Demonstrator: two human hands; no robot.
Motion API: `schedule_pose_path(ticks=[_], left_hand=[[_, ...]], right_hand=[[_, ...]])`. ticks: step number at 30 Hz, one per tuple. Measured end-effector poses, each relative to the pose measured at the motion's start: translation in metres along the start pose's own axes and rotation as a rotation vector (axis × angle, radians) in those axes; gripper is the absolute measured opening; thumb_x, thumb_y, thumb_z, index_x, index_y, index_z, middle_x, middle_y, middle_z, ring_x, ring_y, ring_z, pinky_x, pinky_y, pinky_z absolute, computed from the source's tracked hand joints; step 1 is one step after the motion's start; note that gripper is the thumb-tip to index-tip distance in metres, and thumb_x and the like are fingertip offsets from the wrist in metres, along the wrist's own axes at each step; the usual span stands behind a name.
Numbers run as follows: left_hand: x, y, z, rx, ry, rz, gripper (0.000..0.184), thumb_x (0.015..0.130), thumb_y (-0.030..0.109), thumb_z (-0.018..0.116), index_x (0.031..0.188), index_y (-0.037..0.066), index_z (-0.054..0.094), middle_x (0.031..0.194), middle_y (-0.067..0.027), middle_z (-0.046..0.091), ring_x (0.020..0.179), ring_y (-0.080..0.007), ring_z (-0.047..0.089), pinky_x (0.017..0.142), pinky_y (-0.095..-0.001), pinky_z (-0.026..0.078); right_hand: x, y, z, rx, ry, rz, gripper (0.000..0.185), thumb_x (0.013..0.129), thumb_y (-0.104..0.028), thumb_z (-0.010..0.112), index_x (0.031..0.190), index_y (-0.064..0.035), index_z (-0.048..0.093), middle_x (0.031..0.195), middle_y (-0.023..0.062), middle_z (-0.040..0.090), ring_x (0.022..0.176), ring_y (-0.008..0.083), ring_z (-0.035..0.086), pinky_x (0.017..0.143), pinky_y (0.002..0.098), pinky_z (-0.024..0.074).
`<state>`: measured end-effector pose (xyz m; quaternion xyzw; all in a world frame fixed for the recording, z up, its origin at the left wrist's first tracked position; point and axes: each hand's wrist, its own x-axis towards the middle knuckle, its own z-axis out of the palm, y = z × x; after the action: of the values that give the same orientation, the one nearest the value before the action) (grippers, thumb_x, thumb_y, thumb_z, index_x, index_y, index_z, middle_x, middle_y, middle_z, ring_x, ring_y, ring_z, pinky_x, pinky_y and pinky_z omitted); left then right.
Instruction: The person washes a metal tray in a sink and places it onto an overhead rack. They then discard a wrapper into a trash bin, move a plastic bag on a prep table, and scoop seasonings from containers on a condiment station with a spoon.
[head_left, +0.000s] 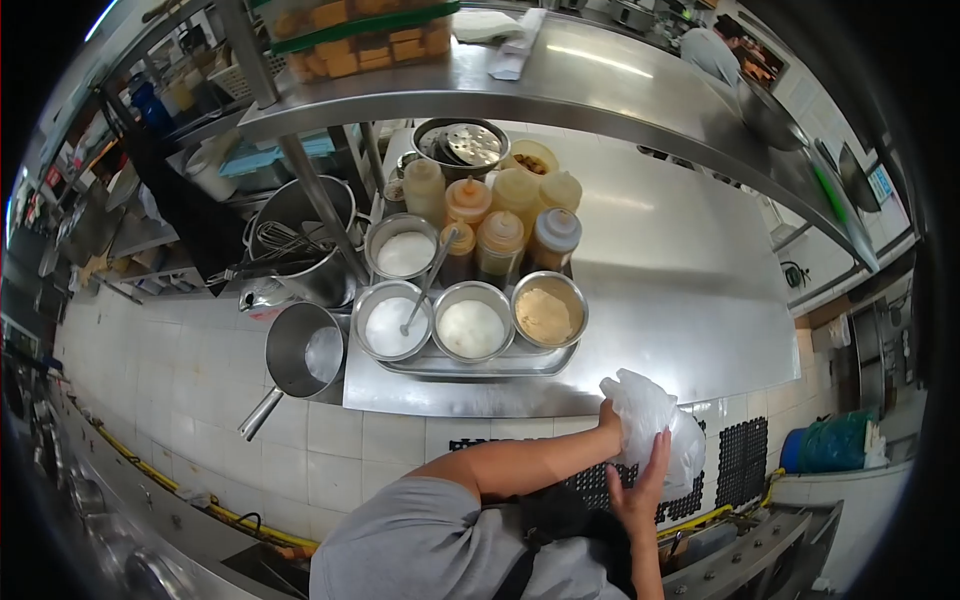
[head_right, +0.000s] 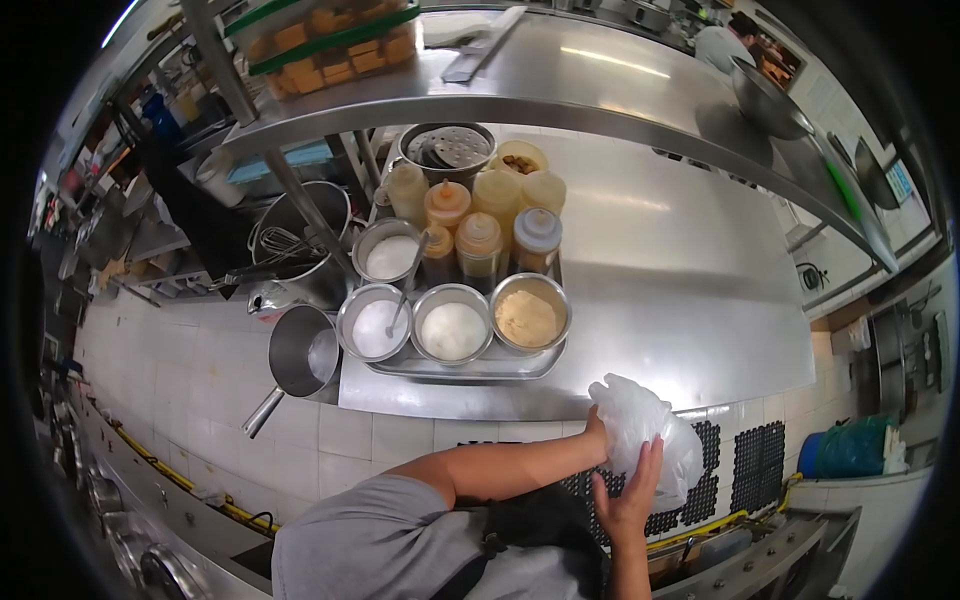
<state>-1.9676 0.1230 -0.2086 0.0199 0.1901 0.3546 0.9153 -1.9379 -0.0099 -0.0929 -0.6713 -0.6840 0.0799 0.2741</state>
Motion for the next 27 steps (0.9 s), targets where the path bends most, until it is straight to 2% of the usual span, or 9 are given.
schedule_pose_path(ticks=[4, 7, 12, 18, 20, 22, 23, 24, 27], left_hand=[[-0.015, -0.016, 0.015, -0.208, -0.192, -0.143, 0.037, 0.095, 0.035, 0.043, 0.109, 0.006, 0.061, 0.111, -0.0138, 0.064, 0.103, -0.0296, 0.061, 0.088, -0.0486, 0.048], [-0.058, -0.005, 0.058, -0.029, 0.225, -0.412, 0.039, 0.096, 0.03, 0.035, 0.116, 0.007, 0.06, 0.124, -0.0142, 0.058, 0.114, -0.0309, 0.055, 0.099, -0.0492, 0.041], [-0.054, -0.049, 0.042, 0.11, 0.398, -0.432, 0.035, 0.095, 0.014, 0.034, 0.122, 0.005, 0.055, 0.122, -0.0123, 0.059, 0.116, -0.0278, 0.054, 0.1, -0.0461, 0.042], [-0.027, -0.04, 0.037, 0.087, 0.302, -0.436, 0.04, 0.093, 0.015, 0.047, 0.131, 0.003, 0.044, 0.131, -0.0137, 0.051, 0.117, -0.0284, 0.053, 0.097, -0.0452, 0.046], [-0.03, -0.019, 0.045, 0.291, 0.13, -0.459, 0.043, 0.092, 0.017, 0.054, 0.131, 0.001, 0.044, 0.13, -0.012, 0.05, 0.116, -0.0263, 0.054, 0.093, -0.0415, 0.048], [-0.04, 0.004, 0.05, 0.324, 0.219, -0.412, 0.041, 0.094, 0.018, 0.053, 0.13, 0.003, 0.043, 0.119, -0.0105, 0.057, 0.105, -0.0232, 0.06, 0.084, -0.0356, 0.053], [-0.049, 0.009, 0.04, 0.531, 0.175, -0.208, 0.037, 0.094, 0.017, 0.054, 0.127, 0.003, 0.046, 0.11, -0.0096, 0.06, 0.092, -0.0195, 0.062, 0.076, -0.0321, 0.054], [-0.056, 0.014, 0.029, 0.738, 0.131, 0.005, 0.033, 0.093, 0.015, 0.055, 0.123, 0.003, 0.049, 0.102, -0.0088, 0.063, 0.079, -0.0159, 0.063, 0.069, -0.0286, 0.054], [-0.082, 0.017, -0.033, 0.991, 0.442, 0.421, 0.024, 0.092, 0.007, 0.056, 0.115, 0.004, 0.055, 0.09, -0.0066, 0.064, 0.067, -0.0101, 0.06, 0.058, -0.022, 0.05]], right_hand=[[-0.007, 0.004, -0.003, -0.131, 0.049, -0.079, 0.091, 0.07, -0.016, 0.077, 0.144, -0.0054, 0.026, 0.146, 0.0308, 0.025, 0.134, 0.0498, 0.026, 0.109, 0.0558, 0.0232], [-0.02, 0.016, -0.011, -0.297, 0.035, -0.039, 0.093, 0.066, -0.013, 0.078, 0.144, -0.0074, 0.028, 0.145, 0.0294, 0.027, 0.133, 0.0489, 0.028, 0.107, 0.0566, 0.0251], [-0.034, 0.042, -0.019, -0.323, 0.009, 0.137, 0.086, 0.062, -0.008, 0.076, 0.139, -0.0075, 0.036, 0.138, 0.0272, 0.038, 0.124, 0.045, 0.04, 0.104, 0.0549, 0.0298], [-0.034, 0.122, -0.007, -0.078, 0.04, 0.3, 0.074, 0.066, 0.005, 0.067, 0.136, -0.003, 0.043, 0.129, 0.0229, 0.05, 0.12, 0.0396, 0.048, 0.101, 0.0439, 0.0375], [-0.019, 0.148, -0.008, 0.164, 0.144, 0.422, 0.072, 0.069, 0.007, 0.065, 0.137, -0.0018, 0.042, 0.132, 0.0207, 0.051, 0.123, 0.0352, 0.048, 0.103, 0.0413, 0.0377], [0.005, 0.175, -0.016, 0.041, 0.178, 0.31, 0.072, 0.071, 0.009, 0.063, 0.139, -0.0023, 0.04, 0.136, 0.0204, 0.048, 0.126, 0.033, 0.047, 0.104, 0.0398, 0.0374], [0.018, 0.189, -0.016, -0.052, 0.266, 0.264, 0.071, 0.072, 0.01, 0.062, 0.139, -0.0033, 0.041, 0.136, 0.0205, 0.048, 0.126, 0.0325, 0.047, 0.105, 0.0398, 0.0371], [0.032, 0.199, -0.015, 0.133, 0.342, 0.354, 0.071, 0.072, 0.011, 0.061, 0.138, -0.0043, 0.042, 0.134, 0.0207, 0.049, 0.124, 0.034, 0.048, 0.104, 0.0412, 0.0368], [0.082, 0.217, -0.008, -0.136, 0.373, 0.195, 0.073, 0.069, 0.013, 0.061, 0.137, -0.0054, 0.043, 0.128, 0.0213, 0.052, 0.117, 0.0375, 0.051, 0.101, 0.042, 0.0393]])
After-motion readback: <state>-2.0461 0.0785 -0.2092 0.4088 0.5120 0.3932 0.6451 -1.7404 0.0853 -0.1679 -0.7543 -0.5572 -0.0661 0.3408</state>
